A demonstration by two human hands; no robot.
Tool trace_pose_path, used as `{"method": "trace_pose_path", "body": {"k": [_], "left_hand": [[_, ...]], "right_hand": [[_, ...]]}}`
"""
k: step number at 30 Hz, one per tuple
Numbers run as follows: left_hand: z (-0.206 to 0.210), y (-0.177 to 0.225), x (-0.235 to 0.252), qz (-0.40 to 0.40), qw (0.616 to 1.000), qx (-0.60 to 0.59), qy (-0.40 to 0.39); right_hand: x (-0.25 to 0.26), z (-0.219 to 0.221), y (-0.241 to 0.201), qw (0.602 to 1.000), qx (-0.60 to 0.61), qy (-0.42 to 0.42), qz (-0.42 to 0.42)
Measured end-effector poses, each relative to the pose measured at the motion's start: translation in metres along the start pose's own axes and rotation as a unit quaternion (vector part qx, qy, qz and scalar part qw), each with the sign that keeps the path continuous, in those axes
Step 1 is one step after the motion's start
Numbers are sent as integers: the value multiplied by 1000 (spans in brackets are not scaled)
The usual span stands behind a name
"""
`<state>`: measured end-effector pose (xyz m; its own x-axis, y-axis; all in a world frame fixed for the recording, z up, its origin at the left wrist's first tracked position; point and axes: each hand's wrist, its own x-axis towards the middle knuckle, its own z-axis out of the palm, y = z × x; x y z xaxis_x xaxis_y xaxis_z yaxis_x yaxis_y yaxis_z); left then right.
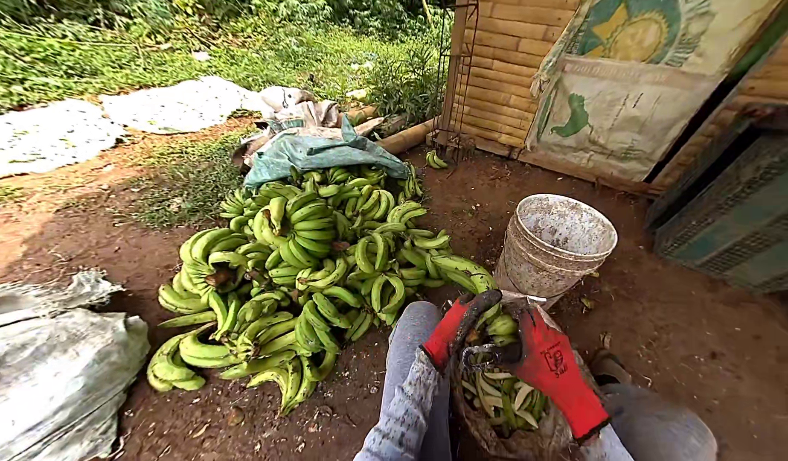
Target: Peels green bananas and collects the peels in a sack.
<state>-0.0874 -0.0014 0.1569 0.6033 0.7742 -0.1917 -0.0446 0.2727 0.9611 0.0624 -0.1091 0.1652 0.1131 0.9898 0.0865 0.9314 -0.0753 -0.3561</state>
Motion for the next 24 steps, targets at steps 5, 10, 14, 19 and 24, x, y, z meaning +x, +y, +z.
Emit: {"method": "trace_pose_path", "body": {"k": [5,10,14,19,24], "left_hand": [[26,-112,25,-125,982,-134,36],[76,-185,-26,-133,952,-28,273],[95,-187,-38,-234,930,-202,198],[88,-187,34,-99,958,-171,207],[31,-219,88,-191,929,-5,316]], "right_hand": [[-15,56,53,967,129,-68,208],[-6,104,83,896,258,-15,361],[-5,123,81,811,384,67,436],[-10,137,77,753,478,88,443],[-24,128,87,869,313,6,383]]}}
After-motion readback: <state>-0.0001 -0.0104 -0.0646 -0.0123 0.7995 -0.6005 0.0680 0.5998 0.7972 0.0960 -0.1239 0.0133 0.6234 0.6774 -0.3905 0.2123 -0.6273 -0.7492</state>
